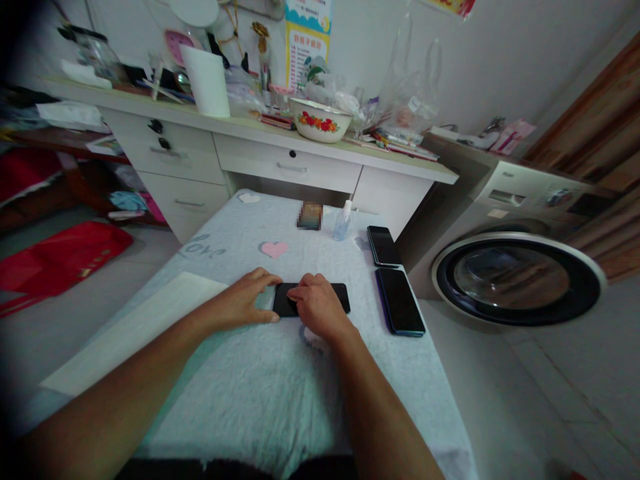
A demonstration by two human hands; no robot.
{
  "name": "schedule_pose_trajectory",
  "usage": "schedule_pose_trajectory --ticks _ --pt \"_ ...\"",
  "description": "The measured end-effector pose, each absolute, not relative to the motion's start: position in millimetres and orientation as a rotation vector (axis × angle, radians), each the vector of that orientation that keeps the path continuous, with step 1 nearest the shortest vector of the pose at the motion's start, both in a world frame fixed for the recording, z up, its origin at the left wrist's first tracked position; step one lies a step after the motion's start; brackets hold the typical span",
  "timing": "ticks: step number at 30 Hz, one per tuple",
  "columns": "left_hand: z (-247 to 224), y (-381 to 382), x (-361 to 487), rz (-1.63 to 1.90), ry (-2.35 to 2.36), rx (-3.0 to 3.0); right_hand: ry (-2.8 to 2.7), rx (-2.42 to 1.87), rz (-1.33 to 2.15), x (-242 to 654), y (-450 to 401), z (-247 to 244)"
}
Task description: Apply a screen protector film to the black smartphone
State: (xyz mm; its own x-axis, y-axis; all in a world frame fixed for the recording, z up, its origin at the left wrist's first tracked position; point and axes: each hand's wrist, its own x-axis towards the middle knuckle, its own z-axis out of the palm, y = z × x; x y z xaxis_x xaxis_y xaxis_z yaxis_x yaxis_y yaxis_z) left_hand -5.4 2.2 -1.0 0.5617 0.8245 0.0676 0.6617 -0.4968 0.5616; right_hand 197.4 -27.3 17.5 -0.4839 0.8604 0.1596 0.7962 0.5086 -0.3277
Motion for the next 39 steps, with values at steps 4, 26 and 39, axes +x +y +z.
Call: schedule_pose_trajectory --ticks 4,26,39 --pt "-1 2 -5 0.453 1.195 2.320 -2.496 -1.314 0.344 198 -29 18" --pt "-2 3 -6 0.439 1.183 2.329 -2.580 -1.111 0.579 208 -35 25" --pt "0 3 -6 0.444 1.173 2.323 -2.468 -1.206 0.459 211 -30 19"
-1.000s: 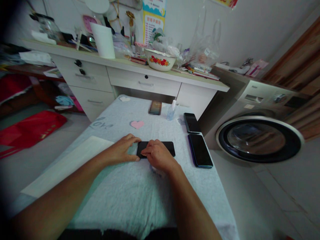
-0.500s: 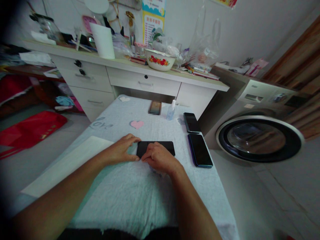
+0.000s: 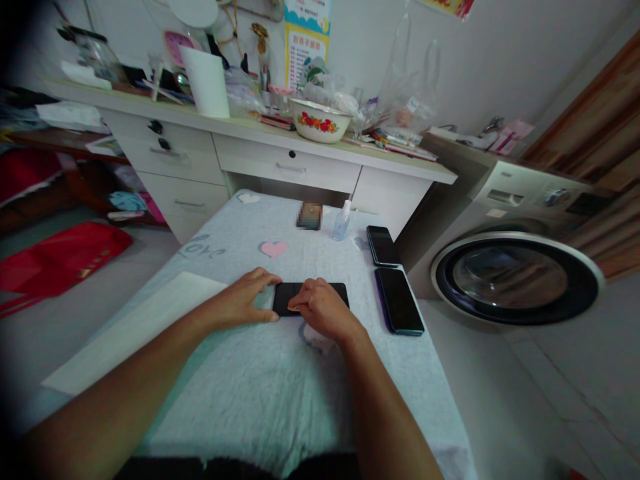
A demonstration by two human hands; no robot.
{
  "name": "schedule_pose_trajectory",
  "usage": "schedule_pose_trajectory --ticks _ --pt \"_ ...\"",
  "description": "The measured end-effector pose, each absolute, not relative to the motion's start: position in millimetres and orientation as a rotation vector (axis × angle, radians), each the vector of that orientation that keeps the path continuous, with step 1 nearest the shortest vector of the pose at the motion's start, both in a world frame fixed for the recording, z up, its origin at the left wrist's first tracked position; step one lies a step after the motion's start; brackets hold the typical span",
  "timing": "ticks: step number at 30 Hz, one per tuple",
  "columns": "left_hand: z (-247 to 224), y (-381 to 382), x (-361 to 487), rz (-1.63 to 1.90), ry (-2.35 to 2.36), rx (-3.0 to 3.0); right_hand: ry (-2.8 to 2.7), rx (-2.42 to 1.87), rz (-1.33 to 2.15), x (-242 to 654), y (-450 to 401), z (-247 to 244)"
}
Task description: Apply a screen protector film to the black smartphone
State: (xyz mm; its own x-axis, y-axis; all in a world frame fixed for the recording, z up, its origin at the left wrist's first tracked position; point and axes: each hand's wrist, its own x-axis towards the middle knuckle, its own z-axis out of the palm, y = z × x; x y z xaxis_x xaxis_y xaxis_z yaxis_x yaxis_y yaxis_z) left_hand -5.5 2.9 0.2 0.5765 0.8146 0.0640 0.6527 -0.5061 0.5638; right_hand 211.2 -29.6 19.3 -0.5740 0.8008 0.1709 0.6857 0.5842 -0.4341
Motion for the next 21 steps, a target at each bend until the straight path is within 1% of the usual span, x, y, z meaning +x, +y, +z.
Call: schedule_pose_trajectory --ticks 7,15,21 --pt "0 3 -6 0.446 1.164 2.321 -2.372 -1.360 0.359 210 -24 9" --pt "-3 4 -6 0.434 1.169 2.334 -2.294 -1.546 0.190 201 -25 10" --pt "-4 4 -6 0.462 1.166 2.345 -2.316 -1.549 0.156 184 -27 9"
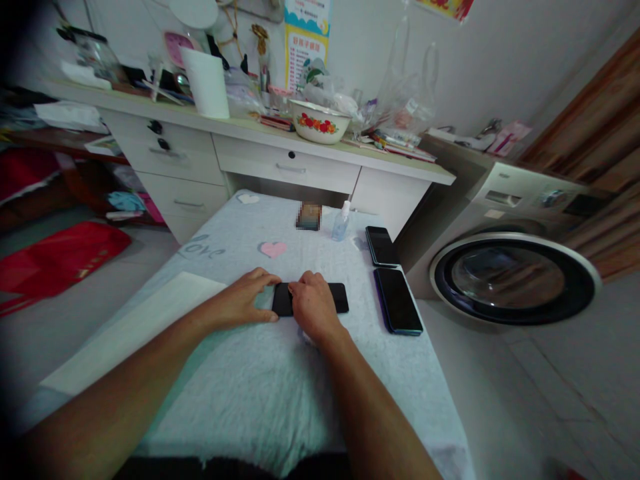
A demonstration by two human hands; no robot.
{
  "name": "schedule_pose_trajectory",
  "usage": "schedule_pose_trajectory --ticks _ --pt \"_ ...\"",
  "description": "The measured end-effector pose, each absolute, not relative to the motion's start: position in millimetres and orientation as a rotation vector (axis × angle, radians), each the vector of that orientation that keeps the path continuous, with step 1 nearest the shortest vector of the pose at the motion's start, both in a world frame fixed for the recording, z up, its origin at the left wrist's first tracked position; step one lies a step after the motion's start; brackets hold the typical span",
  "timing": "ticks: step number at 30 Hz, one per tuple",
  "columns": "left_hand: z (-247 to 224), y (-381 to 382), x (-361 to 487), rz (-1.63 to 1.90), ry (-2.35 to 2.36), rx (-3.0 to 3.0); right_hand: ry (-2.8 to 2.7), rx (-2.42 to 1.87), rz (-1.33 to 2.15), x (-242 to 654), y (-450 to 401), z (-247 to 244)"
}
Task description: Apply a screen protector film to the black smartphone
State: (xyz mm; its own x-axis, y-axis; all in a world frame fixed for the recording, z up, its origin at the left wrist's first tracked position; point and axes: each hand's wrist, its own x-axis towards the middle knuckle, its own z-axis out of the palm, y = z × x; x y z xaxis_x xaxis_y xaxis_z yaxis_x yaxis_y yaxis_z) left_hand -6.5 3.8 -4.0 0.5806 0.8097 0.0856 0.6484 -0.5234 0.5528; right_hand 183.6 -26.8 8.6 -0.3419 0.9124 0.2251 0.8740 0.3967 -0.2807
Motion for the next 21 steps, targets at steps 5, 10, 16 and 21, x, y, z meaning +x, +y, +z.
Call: schedule_pose_trajectory --ticks 5,10,16,21 --pt "-5 4 -7 0.464 1.161 2.356 -2.346 -1.471 0.137 175 -27 7" --pt "-6 5 -7 0.477 1.156 2.352 -2.344 -1.483 0.105 173 -24 4" --pt "-5 5 -6 0.481 1.155 2.339 -2.335 -1.536 0.059 171 -20 0" --pt "-2 4 -6 0.477 1.148 2.334 -2.324 -1.556 0.030 170 -19 -1"
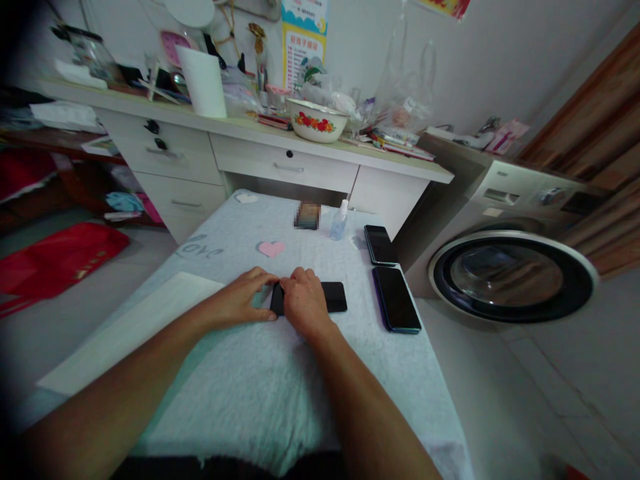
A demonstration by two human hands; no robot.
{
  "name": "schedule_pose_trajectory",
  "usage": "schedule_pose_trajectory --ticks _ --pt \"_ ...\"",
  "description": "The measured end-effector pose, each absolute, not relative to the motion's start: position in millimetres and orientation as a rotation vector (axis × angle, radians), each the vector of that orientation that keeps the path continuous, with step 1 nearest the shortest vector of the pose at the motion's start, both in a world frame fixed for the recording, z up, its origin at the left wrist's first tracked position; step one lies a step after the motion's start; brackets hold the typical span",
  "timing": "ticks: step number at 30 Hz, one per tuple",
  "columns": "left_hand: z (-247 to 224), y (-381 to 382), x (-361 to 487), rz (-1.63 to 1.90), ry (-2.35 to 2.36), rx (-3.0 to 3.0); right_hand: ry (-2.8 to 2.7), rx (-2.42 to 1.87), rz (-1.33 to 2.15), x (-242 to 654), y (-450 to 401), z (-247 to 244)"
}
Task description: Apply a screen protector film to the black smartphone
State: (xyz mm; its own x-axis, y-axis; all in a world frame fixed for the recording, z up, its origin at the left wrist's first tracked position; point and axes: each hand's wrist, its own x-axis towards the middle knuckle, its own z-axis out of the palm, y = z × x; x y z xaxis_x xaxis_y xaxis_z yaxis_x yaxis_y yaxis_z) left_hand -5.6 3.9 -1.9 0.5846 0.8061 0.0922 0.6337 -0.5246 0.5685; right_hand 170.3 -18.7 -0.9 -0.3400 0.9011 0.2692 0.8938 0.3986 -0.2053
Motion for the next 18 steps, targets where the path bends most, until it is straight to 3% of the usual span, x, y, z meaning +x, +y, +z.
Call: schedule_pose_trajectory --ticks 18 --pt "-4.1 4.7 -6.3 0.471 1.149 2.353 -2.452 -1.408 0.153 169.9 -22.6 7.6"
